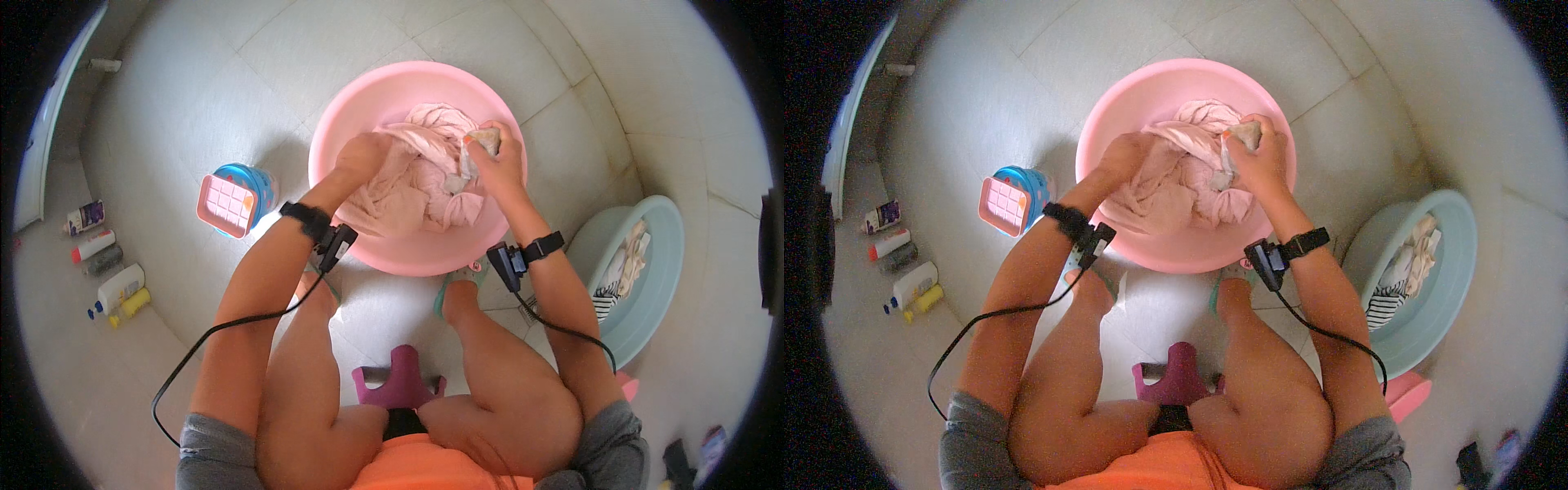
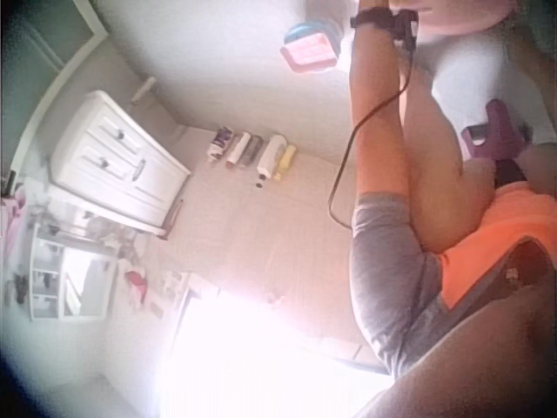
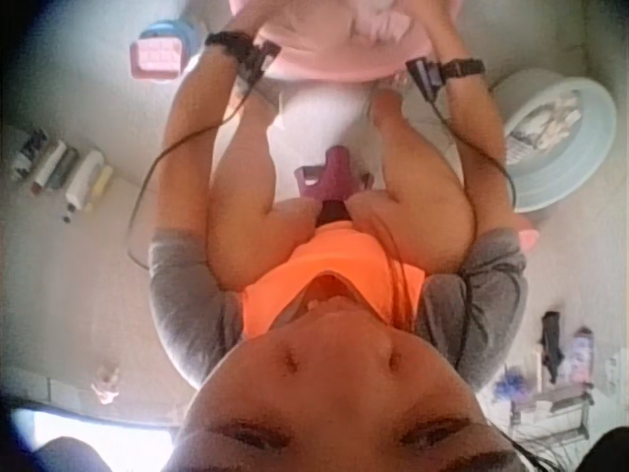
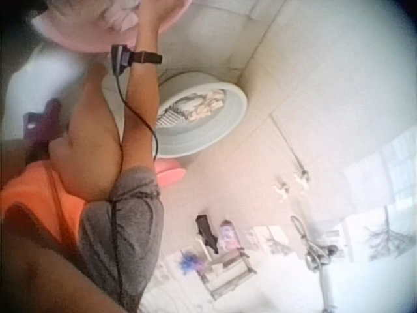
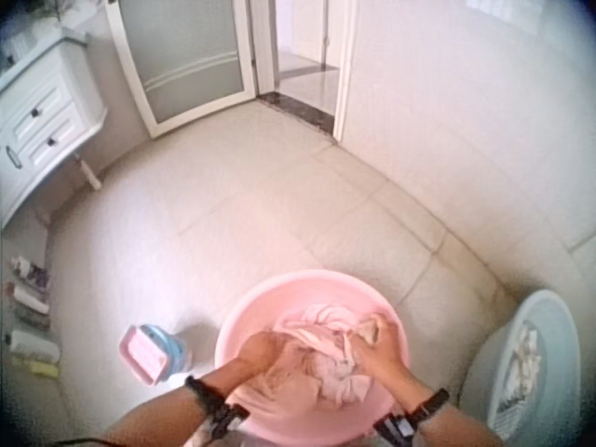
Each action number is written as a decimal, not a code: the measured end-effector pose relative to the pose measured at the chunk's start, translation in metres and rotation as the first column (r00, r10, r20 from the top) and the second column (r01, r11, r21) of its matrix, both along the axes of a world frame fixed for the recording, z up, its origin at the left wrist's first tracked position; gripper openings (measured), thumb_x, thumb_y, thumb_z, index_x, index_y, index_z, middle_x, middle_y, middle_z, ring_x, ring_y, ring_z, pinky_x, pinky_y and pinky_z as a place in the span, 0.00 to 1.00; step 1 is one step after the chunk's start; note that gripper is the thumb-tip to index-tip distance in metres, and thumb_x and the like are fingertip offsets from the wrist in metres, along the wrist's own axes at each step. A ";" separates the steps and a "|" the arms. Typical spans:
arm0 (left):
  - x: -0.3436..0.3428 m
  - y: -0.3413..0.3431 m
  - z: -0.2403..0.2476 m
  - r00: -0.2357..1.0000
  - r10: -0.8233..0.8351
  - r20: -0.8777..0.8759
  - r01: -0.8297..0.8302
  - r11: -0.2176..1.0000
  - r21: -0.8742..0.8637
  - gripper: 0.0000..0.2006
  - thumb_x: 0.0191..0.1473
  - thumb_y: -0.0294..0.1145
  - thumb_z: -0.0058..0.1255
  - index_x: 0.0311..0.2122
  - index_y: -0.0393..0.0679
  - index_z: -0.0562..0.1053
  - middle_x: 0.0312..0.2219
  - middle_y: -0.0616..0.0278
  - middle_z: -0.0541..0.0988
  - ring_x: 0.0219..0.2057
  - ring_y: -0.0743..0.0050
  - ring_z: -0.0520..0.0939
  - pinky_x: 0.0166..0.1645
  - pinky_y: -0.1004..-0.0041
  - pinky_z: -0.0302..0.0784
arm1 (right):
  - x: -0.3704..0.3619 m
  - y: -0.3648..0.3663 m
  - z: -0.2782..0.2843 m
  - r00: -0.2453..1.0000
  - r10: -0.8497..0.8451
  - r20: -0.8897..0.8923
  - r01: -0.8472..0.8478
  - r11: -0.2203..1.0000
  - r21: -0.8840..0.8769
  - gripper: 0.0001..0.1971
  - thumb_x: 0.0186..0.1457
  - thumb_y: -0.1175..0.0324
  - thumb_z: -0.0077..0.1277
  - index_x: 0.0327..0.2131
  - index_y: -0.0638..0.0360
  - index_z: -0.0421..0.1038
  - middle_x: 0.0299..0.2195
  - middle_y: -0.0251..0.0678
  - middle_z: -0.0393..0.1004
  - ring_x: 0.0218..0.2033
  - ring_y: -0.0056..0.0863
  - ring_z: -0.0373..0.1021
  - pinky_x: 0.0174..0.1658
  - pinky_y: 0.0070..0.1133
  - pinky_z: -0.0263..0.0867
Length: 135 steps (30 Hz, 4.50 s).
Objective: The person rubs a bar of soap onto a piece of pink fabric in a basin of water and scrubs it by hand.
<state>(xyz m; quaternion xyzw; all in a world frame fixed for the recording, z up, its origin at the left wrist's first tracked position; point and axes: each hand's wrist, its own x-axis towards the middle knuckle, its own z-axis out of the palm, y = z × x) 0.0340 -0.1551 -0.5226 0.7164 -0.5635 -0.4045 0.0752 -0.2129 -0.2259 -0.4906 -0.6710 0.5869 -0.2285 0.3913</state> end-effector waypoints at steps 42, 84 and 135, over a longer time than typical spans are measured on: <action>0.013 0.089 0.059 0.211 0.688 -0.695 -0.261 0.724 0.638 0.24 0.33 0.18 0.45 0.43 0.29 0.70 0.29 0.58 0.76 0.27 0.70 0.79 0.28 0.72 0.77 | 0.082 0.032 0.011 0.924 0.380 -0.035 -0.381 0.924 -0.030 0.22 0.47 0.63 0.59 0.47 0.48 0.67 0.45 0.45 0.61 0.46 0.45 0.62 0.50 0.33 0.60; 0.012 0.072 0.142 0.539 0.254 -0.803 -0.159 0.967 0.199 0.21 0.36 0.18 0.49 0.42 0.33 0.73 0.32 0.60 0.78 0.30 0.71 0.78 0.41 0.71 0.73 | 0.022 0.002 -0.020 0.818 0.173 -0.548 -0.313 0.934 -0.172 0.20 0.48 0.60 0.59 0.46 0.43 0.68 0.46 0.49 0.62 0.49 0.50 0.61 0.52 0.37 0.58; -0.058 0.134 -0.029 0.859 -0.496 0.126 0.510 0.807 -0.298 0.13 0.42 0.38 0.61 0.34 0.44 0.80 0.36 0.57 0.81 0.43 0.54 0.79 0.49 0.62 0.74 | 0.052 0.045 -0.036 0.693 0.511 -0.508 -0.668 0.720 -0.188 0.16 0.50 0.60 0.56 0.44 0.41 0.72 0.45 0.47 0.60 0.47 0.47 0.59 0.48 0.39 0.59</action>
